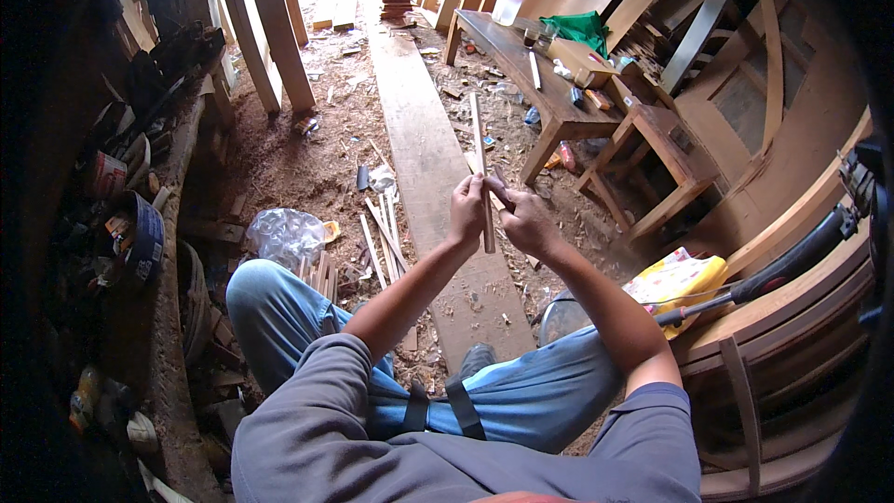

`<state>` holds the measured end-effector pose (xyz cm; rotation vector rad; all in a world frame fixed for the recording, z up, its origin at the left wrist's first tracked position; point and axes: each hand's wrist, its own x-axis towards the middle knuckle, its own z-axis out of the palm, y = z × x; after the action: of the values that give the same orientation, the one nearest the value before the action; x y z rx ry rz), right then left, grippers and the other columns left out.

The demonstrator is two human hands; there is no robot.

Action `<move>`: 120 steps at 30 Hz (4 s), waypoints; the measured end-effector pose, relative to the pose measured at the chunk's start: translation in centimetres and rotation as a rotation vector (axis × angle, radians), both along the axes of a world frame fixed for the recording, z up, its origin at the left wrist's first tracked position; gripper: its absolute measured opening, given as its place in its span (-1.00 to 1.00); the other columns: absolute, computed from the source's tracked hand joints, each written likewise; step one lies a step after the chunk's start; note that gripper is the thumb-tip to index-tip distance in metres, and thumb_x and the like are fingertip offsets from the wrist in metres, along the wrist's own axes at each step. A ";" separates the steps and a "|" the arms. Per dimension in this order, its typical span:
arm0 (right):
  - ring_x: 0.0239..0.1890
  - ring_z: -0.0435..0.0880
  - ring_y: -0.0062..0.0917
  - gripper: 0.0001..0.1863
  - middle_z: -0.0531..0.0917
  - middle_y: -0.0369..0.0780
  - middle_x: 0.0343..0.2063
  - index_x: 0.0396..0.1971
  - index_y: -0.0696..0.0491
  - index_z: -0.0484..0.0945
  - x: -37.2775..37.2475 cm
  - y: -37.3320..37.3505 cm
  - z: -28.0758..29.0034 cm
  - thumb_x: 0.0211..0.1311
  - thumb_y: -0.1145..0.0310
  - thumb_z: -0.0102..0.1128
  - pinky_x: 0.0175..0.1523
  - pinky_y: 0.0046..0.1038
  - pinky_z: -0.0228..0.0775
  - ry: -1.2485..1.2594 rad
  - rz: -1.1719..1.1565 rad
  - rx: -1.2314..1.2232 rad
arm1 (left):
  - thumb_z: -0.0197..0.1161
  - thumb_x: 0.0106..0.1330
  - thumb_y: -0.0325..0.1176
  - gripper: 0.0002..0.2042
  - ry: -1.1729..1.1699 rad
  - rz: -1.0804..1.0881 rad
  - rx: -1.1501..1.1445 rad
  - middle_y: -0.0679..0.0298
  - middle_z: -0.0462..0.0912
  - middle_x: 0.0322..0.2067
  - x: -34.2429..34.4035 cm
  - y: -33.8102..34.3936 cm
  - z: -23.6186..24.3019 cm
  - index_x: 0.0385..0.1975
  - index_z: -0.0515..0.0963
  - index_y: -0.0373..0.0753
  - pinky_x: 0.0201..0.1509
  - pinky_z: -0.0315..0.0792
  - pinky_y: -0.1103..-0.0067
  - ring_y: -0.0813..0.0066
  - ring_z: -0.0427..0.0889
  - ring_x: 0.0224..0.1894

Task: The person sits on the floor and uses a knife to shave and shape thin wooden sticks. They repeatedly hold a stick with one hand and scrape along its length with the knife in the other, then place the finished stick on a small pile.

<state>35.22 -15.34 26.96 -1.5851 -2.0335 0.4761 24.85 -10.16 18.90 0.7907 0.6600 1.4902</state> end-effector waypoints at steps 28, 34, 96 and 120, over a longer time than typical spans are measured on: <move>-0.03 0.66 -0.17 -0.48 0.60 0.16 -0.11 0.14 0.16 0.46 3.0 1.4 -0.4 0.10 0.50 -0.08 0.06 -0.31 0.45 0.039 -0.083 -0.010 | 0.01 0.46 -0.04 -0.70 0.184 -0.480 -0.042 0.46 0.47 -0.49 -0.6 -0.2 0.3 -0.17 0.51 -0.14 -0.46 0.38 0.64 0.71 0.46 -0.51; -0.07 0.68 -0.15 -0.49 0.60 0.17 -0.12 0.14 0.14 0.48 2.8 1.5 -0.9 0.11 0.48 -0.05 0.02 -0.32 0.47 -0.001 -0.052 0.024 | -0.04 0.45 -0.04 -0.69 0.191 -0.494 -0.131 0.33 0.55 -0.38 -0.6 -0.3 0.3 -0.10 0.46 -0.13 -0.41 0.51 0.56 0.55 0.58 -0.45; -0.18 0.62 0.02 -0.58 0.59 0.16 -0.31 0.04 -0.07 0.58 9.5 4.1 -1.2 0.16 0.47 0.00 -0.16 -0.14 0.45 -0.121 -0.344 0.332 | -0.18 0.53 -0.08 -0.67 0.452 -0.667 0.156 0.51 0.23 -0.66 0.3 -1.5 0.2 -0.42 0.36 -0.12 -0.66 0.17 0.66 0.71 0.19 -0.68; -0.22 0.61 0.05 -0.69 0.60 0.15 -0.36 -0.14 0.13 0.61 11.4 3.4 0.4 0.14 0.41 0.02 -0.16 -0.08 0.47 -0.136 -0.474 0.372 | -0.16 0.52 -0.06 -0.64 0.726 -0.689 0.320 0.51 0.27 -0.61 -0.9 -0.8 1.1 -0.38 0.41 -0.18 -0.59 0.21 0.64 0.70 0.24 -0.62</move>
<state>46.62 -11.91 27.33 -1.8102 -1.6302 -0.1798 23.92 -10.93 20.05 1.6491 0.5813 0.6549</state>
